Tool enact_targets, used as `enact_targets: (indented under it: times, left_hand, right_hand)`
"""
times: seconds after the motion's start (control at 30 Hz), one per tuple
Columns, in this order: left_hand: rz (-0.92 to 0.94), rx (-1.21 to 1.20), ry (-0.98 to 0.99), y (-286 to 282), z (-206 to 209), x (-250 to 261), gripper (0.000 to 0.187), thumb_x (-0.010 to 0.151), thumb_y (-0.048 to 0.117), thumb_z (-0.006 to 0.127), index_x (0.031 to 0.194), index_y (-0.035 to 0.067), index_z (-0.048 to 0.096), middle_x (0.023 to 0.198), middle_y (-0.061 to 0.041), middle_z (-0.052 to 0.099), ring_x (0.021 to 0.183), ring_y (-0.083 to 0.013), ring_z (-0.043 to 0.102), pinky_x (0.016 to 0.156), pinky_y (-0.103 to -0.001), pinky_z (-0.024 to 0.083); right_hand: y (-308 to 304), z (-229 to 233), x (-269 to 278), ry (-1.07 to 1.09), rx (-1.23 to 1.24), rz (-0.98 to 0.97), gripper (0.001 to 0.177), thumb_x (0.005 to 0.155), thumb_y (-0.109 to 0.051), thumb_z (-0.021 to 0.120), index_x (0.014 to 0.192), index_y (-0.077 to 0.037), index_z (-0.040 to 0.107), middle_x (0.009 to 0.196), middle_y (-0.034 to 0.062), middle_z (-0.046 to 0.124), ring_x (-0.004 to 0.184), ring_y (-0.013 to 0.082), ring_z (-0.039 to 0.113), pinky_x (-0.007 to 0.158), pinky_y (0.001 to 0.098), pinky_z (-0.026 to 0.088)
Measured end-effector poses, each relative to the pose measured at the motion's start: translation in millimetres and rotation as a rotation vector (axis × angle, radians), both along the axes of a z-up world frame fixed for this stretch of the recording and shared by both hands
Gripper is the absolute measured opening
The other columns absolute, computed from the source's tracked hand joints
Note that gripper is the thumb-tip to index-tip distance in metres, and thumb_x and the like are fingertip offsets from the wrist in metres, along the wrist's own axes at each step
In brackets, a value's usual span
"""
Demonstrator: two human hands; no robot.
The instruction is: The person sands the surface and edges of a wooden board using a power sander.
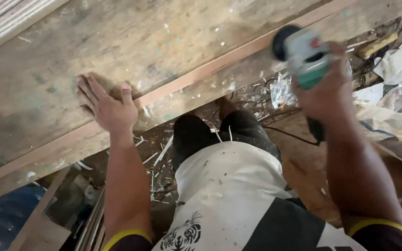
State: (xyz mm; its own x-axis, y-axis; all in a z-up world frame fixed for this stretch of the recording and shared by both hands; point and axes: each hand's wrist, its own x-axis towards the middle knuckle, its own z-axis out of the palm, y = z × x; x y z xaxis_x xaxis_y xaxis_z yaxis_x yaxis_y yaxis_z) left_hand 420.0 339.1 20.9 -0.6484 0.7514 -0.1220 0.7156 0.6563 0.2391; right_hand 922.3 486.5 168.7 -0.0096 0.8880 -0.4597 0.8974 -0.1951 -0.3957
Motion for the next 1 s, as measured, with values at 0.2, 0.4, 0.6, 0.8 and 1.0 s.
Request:
enact_targets:
  times: [0.2,0.4,0.6,0.8,1.0]
  left_hand:
    - [-0.010,-0.044,0.016,-3,-2,-3,0.109,0.114,0.091,0.039,0.190,0.013,0.023,0.196,-0.015,0.017,0.182,-0.0460,0.016,0.143,-0.077,0.018]
    - [0.011,-0.037,-0.009,3,3,-2,0.112,0.111,0.094,0.038,0.189,0.014,0.026,0.196,-0.015,0.019,0.182,-0.0448,0.015,0.143,-0.078,0.017]
    - [-0.008,-0.092,-0.005,-4,-1,-6,0.105,0.115,0.081,0.054,0.190,0.013,0.025,0.196,-0.017,0.016,0.181,-0.0447,0.015,0.141,-0.080,0.025]
    - [-0.025,-0.123,-0.093,-3,0,-12,0.093,0.120,0.065,0.051,0.192,0.013,0.022,0.197,-0.016,0.009,0.182,-0.0422,0.010,0.139,-0.083,0.027]
    - [-0.030,-0.096,-0.102,-4,2,-11,0.089,0.125,0.070,0.033,0.194,0.016,0.018,0.198,-0.015,0.006,0.183,-0.0423,0.008,0.139,-0.085,0.026]
  right_hand:
    - [21,6,33,-0.040,0.140,-0.075,0.094,0.096,-0.018,0.098,0.165,-0.008,0.034,0.141,0.0317,0.074,0.115,0.0490,0.076,0.090,0.0585,0.060]
    - [-10,7,-40,0.176,0.126,0.034,0.089,0.097,-0.008,0.092,0.165,0.002,0.036,0.155,0.0337,0.064,0.132,0.0480,0.074,0.100,0.0488,0.064]
    - [-47,40,-163,0.022,-0.384,-0.047,0.102,0.099,-0.027,0.085,0.180,-0.020,0.024,0.131,0.0314,0.079,0.117,0.0521,0.080,0.096,0.0598,0.067]
    - [-93,-10,-195,0.035,-0.163,0.298,0.106,0.084,-0.029,0.091,0.177,-0.024,0.039,0.114,0.0311,0.081,0.104,0.0603,0.081,0.092,0.0723,0.066]
    - [-103,-15,-195,0.062,-0.092,0.466,0.104,0.085,-0.020,0.089,0.177,-0.019,0.041,0.117,0.0256,0.076,0.100,0.0555,0.083,0.087,0.0651,0.069]
